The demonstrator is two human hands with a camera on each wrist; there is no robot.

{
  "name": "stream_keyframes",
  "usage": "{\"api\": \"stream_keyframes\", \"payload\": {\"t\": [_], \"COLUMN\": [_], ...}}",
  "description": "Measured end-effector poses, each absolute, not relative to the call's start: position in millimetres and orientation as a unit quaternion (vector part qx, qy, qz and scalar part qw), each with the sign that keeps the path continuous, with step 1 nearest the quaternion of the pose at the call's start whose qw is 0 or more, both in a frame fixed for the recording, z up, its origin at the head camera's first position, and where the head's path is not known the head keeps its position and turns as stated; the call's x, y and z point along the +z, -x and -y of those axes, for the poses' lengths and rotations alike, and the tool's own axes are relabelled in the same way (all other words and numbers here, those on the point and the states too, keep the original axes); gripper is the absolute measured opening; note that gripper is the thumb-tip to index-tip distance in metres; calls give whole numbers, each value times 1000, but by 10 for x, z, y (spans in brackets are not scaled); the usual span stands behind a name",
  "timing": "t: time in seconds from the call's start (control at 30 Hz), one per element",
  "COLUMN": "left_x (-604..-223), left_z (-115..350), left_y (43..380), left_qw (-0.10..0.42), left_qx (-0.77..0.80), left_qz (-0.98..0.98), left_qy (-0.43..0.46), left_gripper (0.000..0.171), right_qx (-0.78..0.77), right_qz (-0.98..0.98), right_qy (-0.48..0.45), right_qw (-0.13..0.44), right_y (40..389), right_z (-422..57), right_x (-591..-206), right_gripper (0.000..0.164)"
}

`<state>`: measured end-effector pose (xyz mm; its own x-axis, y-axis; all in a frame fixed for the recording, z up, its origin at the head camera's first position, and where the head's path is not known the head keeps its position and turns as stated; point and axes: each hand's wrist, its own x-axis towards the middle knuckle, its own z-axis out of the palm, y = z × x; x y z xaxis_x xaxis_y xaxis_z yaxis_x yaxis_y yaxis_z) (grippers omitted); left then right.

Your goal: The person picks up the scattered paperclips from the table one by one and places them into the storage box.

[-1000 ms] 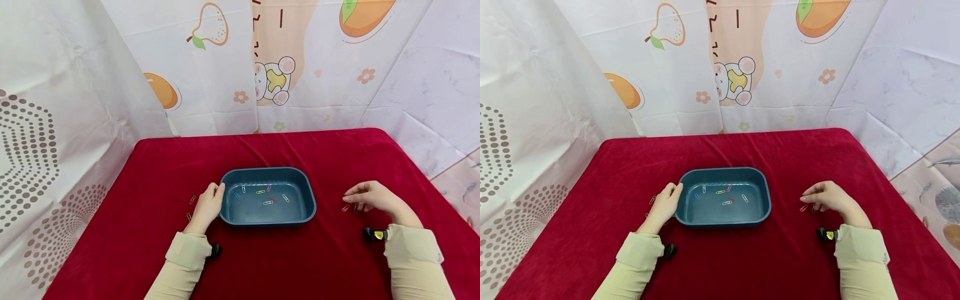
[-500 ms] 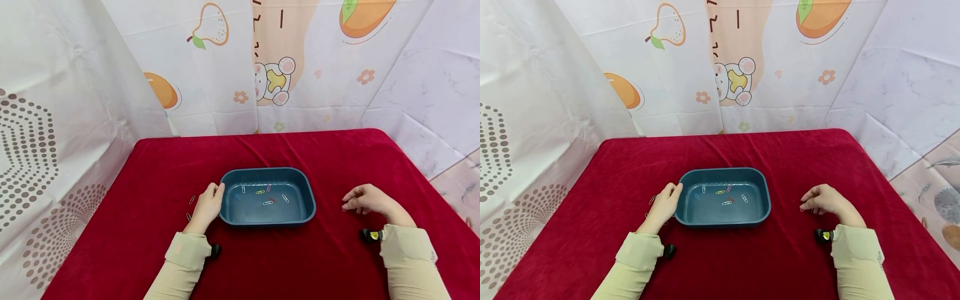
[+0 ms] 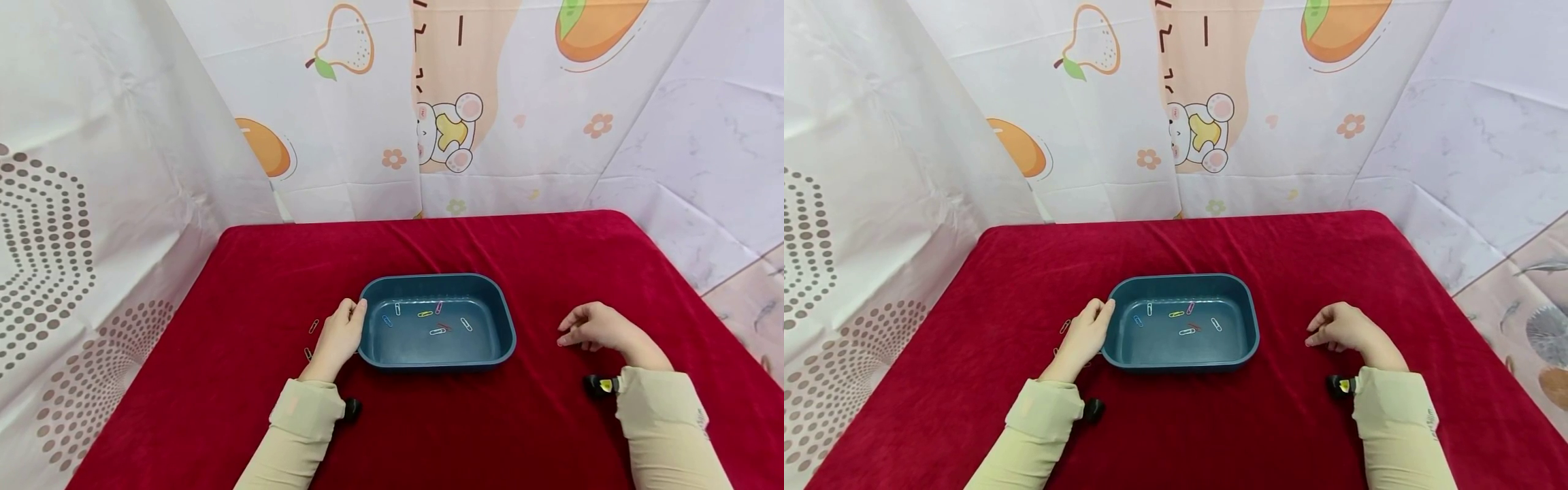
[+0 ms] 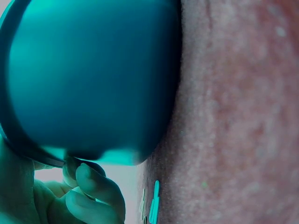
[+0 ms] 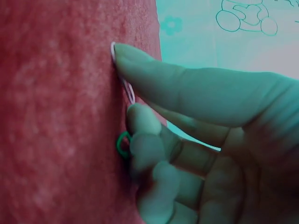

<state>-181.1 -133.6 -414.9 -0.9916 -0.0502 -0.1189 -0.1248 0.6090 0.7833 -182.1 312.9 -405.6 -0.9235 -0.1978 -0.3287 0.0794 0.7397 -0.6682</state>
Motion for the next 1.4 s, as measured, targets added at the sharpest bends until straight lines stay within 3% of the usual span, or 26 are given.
{"api": "stream_keyframes", "payload": {"t": [0.97, 1.4], "left_x": [-4155, -4146], "left_z": [1333, 1336], "left_y": [1804, 1797], "left_qw": [43, 50], "left_qx": [446, 450], "left_qz": [-892, -890], "left_qy": [51, 53], "left_gripper": [35, 36], "right_qx": [-312, -306], "right_qz": [-934, -929], "right_qy": [27, 63], "right_qw": [172, 200], "right_y": [1827, 1795], "right_z": [-3038, -3040], "right_x": [-3996, -3937], "right_gripper": [16, 10]}}
